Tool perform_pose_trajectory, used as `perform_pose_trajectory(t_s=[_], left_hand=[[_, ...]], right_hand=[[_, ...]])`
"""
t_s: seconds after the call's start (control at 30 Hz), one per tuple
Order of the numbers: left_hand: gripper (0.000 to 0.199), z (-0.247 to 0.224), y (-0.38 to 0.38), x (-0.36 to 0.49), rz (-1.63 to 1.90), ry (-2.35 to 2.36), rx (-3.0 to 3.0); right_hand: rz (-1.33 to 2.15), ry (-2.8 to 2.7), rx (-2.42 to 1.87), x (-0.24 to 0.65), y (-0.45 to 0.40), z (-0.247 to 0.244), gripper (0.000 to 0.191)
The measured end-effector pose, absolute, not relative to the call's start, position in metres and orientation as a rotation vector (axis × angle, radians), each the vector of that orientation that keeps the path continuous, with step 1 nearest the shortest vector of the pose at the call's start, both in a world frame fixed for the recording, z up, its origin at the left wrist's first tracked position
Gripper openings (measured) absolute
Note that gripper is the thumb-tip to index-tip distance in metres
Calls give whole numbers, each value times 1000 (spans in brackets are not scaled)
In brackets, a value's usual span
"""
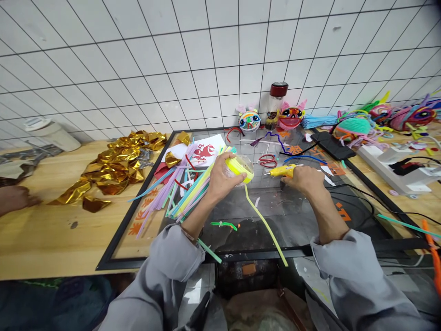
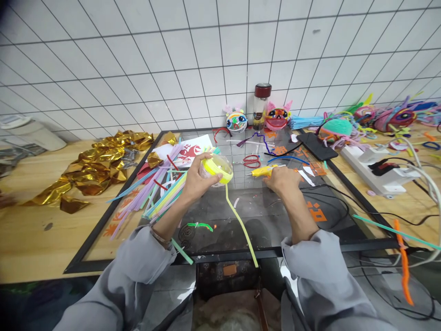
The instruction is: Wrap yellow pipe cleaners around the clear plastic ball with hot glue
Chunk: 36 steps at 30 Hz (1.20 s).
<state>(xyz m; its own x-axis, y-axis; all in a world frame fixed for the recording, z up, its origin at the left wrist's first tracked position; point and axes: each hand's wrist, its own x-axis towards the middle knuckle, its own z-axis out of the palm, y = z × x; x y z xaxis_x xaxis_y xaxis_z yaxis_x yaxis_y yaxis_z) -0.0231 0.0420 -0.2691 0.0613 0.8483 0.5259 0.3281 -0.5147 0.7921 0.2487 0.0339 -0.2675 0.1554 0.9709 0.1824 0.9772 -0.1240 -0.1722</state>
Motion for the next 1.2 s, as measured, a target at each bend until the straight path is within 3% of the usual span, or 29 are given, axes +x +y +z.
perform_pose_trajectory(t_s=[0.1,0.2,0.57,0.77,1.2], left_hand=[[51,-268,40,-22,1449,1178,1916],[51,-266,38,-21,1436,1179,1936],[53,-264,38,-21,1246,1135,1975],[56,-262,41,-26,1146,1098,1970],[59,-253,43,-36,995,1032,1990]], right_hand=[[61,-1783,-2540,237,36,-255,40],[104,-1733,-2540,231,36,-244,41],[-495,-1515,-1372,216,29,-254,29],[-744,-1535,-1195,205,24,-256,26],[-855,-1585,-1103,202,20,-255,27]])
